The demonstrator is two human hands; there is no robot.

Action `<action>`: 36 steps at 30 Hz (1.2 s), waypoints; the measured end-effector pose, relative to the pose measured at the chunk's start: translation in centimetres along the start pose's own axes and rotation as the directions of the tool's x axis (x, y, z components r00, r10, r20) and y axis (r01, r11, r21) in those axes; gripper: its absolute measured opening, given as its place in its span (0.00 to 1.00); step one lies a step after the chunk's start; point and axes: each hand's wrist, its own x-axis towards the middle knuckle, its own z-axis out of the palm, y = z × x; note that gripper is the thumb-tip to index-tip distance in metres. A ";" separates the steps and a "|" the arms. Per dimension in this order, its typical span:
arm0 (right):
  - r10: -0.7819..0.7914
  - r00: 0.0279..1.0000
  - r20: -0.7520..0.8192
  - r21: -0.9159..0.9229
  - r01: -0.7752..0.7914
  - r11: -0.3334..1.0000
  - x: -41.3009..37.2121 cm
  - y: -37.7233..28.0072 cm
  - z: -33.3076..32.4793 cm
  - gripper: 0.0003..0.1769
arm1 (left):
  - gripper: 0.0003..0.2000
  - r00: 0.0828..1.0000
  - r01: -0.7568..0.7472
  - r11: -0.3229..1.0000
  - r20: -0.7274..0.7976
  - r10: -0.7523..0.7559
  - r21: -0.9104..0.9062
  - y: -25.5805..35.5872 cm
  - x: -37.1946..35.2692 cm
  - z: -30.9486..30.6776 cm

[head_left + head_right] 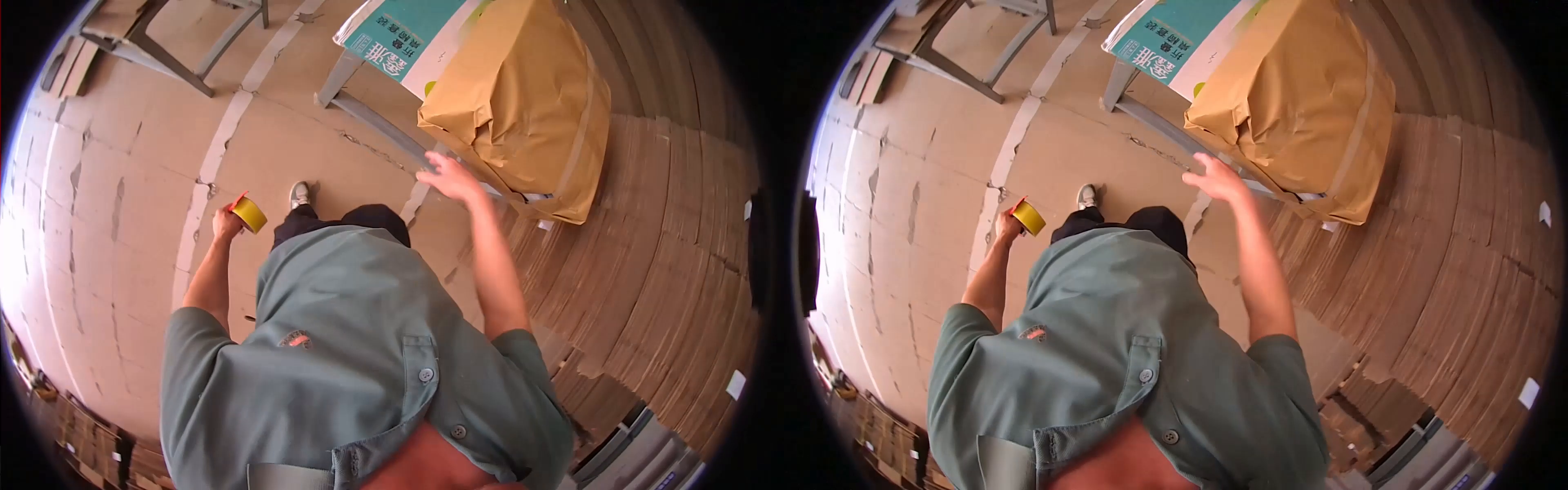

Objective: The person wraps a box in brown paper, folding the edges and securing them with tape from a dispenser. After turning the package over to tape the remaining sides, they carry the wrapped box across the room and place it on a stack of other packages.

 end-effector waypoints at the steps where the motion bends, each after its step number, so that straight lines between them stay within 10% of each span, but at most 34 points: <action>1: -0.174 0.970 0.170 0.248 0.129 0.960 -2.0 -0.1 -1.7 0.41 | 0.15 0.999 -0.033 0.999 -0.014 0.033 0.026 -0.3 1.2 -0.1; 4: -0.647 0.732 0.212 0.854 0.183 0.487 -7.3 1.5 -9.0 0.35 | 0.15 0.993 -0.111 0.991 -0.030 0.113 0.079 1.8 4.4 -0.5; 6: -0.573 0.766 -0.290 0.950 0.304 -0.074 -6.1 2.4 -11.7 0.39 | 0.15 0.991 -0.129 0.987 -0.012 0.131 0.100 5.1 4.4 -0.8; 9: -0.427 0.873 -0.234 0.959 0.137 -0.247 -5.3 2.5 -15.5 0.41 | 0.16 0.987 -0.158 0.980 0.026 0.156 0.123 9.2 5.4 -1.0; 13: -0.082 0.895 -0.438 0.862 0.392 -0.321 -5.4 3.4 -17.3 0.35 | 0.19 0.947 -0.305 0.947 0.133 0.292 0.099 15.5 5.0 -2.2; 14: 0.087 0.846 -0.526 0.791 0.524 -0.316 -5.1 2.4 -17.7 0.33 | 0.17 0.904 -0.272 0.800 0.142 0.403 -0.536 12.2 9.2 0.1; 15: 0.161 0.836 -0.525 0.788 0.549 -0.280 -5.8 0.4 -17.1 0.30 | 0.16 0.870 0.119 0.312 0.250 0.424 -0.943 14.0 8.2 -0.2; 17: -0.451 0.783 -0.429 0.874 0.235 -0.425 -5.6 2.3 -13.4 0.32 | 0.15 0.912 -0.370 0.875 0.059 0.407 -0.311 11.8 11.9 0.0; 18: -0.707 0.667 -0.237 0.971 0.195 -0.141 -5.3 0.9 -12.3 0.35 | 0.15 0.946 -0.311 0.933 0.030 0.322 -0.180 15.8 8.5 -2.6; 19: -0.627 0.761 -0.167 0.974 0.225 0.014 -5.7 0.0 -10.5 0.37 | 0.16 0.972 -0.234 0.970 0.011 0.235 -0.064 20.3 4.5 -4.4; 23: -0.350 0.891 -0.290 0.957 0.272 -0.100 -6.7 -1.5 -9.9 0.36 | 0.15 0.933 -0.353 0.934 -0.095 0.347 -0.050 23.9 3.8 -9.6; 27: -0.441 0.840 -0.316 0.944 0.324 -0.061 -6.4 1.2 -8.4 0.31 | 0.14 0.889 -0.457 0.884 -0.078 0.451 -0.099 30.8 6.2 -18.0; 30: 0.029 0.931 -0.365 0.877 0.333 0.347 -5.9 -1.6 -6.1 0.25 | 0.10 0.871 -0.439 0.834 0.070 0.486 -0.335 32.8 11.8 -23.9; 36: 0.510 0.753 -0.416 0.902 0.273 0.334 -6.2 -8.1 -5.6 0.13 | 0.10 0.750 -0.533 0.819 0.330 0.573 -0.211 44.6 15.1 -25.1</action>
